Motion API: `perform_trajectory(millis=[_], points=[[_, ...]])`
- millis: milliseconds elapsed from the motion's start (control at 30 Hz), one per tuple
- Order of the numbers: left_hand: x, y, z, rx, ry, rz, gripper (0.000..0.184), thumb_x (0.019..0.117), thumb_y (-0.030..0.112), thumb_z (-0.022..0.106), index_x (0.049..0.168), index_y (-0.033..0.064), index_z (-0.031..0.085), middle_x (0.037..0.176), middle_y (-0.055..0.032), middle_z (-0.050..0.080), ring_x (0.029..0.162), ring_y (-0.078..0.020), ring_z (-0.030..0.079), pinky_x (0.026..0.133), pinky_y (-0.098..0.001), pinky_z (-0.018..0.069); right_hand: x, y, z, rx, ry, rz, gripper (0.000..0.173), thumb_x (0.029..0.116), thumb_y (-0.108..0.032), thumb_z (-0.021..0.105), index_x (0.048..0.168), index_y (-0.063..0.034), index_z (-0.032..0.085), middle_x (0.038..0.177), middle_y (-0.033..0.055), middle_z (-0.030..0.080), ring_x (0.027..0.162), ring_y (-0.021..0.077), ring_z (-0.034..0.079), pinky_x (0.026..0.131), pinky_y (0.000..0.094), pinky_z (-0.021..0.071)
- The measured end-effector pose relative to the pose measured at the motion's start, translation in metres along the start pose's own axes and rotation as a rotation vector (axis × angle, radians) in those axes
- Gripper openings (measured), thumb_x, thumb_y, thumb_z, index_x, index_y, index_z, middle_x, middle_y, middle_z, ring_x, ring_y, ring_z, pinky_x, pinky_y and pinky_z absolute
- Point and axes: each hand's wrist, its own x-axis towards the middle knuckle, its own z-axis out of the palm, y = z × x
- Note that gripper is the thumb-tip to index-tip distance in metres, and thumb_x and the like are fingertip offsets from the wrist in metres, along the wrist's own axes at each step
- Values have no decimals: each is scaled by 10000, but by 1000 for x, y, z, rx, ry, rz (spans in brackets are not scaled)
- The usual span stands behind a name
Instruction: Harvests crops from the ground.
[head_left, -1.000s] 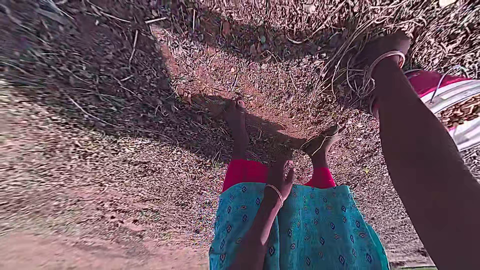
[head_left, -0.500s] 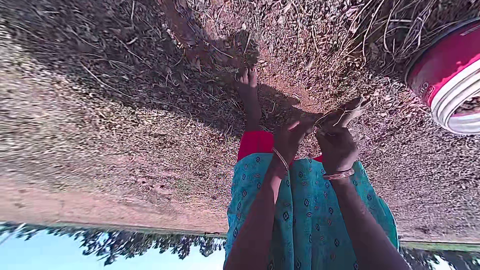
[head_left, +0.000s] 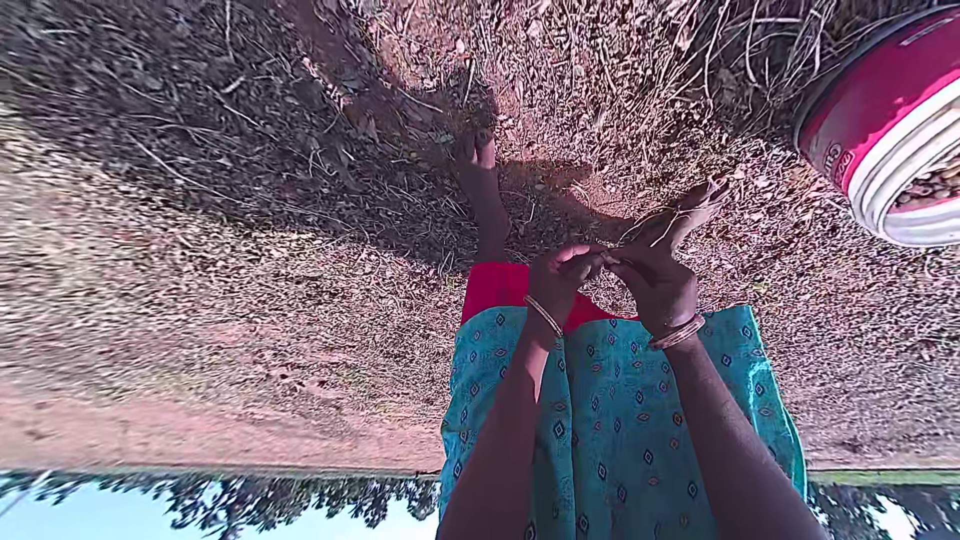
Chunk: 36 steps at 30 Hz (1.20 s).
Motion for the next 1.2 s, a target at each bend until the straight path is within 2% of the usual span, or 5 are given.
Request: perform_trajectory(millis=[267, 467, 633, 1000, 1200], points=[[-4, 5, 4, 135, 26, 10, 165, 941, 23, 693, 1101, 15, 736, 1007, -50, 754, 836, -37, 701, 796, -236, 590, 7, -3, 0, -173, 28, -125, 144, 887, -36, 754, 1023, -2, 786, 1007, 129, 772, 949, 163, 744, 901, 315, 590], [-2, 7, 5, 362, 7, 8, 214, 1036, 73, 551, 1067, -44, 728, 955, -133, 740, 859, -144, 696, 845, -349, 557, 9, 2, -3, -144, -42, -65, 170, 941, -35, 686, 1083, 8, 769, 1047, 137, 760, 969, 168, 732, 911, 332, 581], [3, 1, 4, 217, -78, -167, 319, 1103, 214, 438, 1035, -19, 644, 708, -7, 565, 623, -62, 552, 658, -266, 519, 10, 0, -2, -127, -96, -24, 171, 963, -55, 667, 1089, 0, 767, 1061, 129, 756, 958, 158, 727, 898, 328, 584], [1, 0, 2, 336, 0, -179, 278, 1073, 237, 530, 988, 27, 690, 725, -2, 592, 574, -47, 487, 568, -242, 438, 5, -3, 6, -229, -184, 80, 149, 968, -116, 689, 1007, 10, 758, 953, 157, 744, 871, 263, 723, 827, 458, 577], [2, 10, -3, 675, -122, -249, 325, 1071, 242, 542, 985, -20, 713, 856, -170, 661, 786, -296, 634, 761, -514, 519, 35, 51, 5, -72, -246, 420, 299, 1079, -215, 537, 1160, 36, 678, 987, 135, 732, 869, 170, 725, 861, 390, 605]])
